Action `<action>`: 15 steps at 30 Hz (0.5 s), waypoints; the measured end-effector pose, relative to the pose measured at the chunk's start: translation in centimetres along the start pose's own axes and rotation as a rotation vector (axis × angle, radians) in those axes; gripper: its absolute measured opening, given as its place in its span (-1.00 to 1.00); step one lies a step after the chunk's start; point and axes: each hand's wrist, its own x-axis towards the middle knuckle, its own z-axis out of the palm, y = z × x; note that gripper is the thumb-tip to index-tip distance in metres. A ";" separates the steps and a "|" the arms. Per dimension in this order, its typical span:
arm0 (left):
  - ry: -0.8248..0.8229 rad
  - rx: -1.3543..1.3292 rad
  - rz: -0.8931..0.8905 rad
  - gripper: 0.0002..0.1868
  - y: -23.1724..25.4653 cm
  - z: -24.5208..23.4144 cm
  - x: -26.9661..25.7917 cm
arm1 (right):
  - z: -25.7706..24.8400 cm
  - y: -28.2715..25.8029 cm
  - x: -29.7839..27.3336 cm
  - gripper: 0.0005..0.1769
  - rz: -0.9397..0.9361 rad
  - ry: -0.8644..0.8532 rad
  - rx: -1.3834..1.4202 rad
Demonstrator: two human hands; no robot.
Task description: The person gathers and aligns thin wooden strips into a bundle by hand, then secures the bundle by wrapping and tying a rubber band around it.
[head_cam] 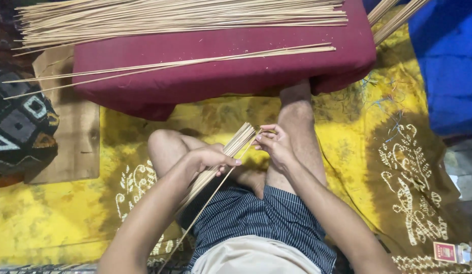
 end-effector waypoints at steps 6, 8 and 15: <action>0.001 -0.043 0.056 -0.62 -1.2 0.2 2.3 | 0.0 -0.3 -0.3 -0.52 -0.021 0.016 -0.060; 0.000 -0.045 0.057 -0.63 -1.3 0.2 2.2 | 0.3 -0.5 -0.5 -0.53 -0.026 0.016 -0.071; 0.016 -0.048 0.067 -0.61 -2.0 -0.2 3.1 | 0.6 -0.1 -0.6 -0.52 -0.020 -0.001 -0.092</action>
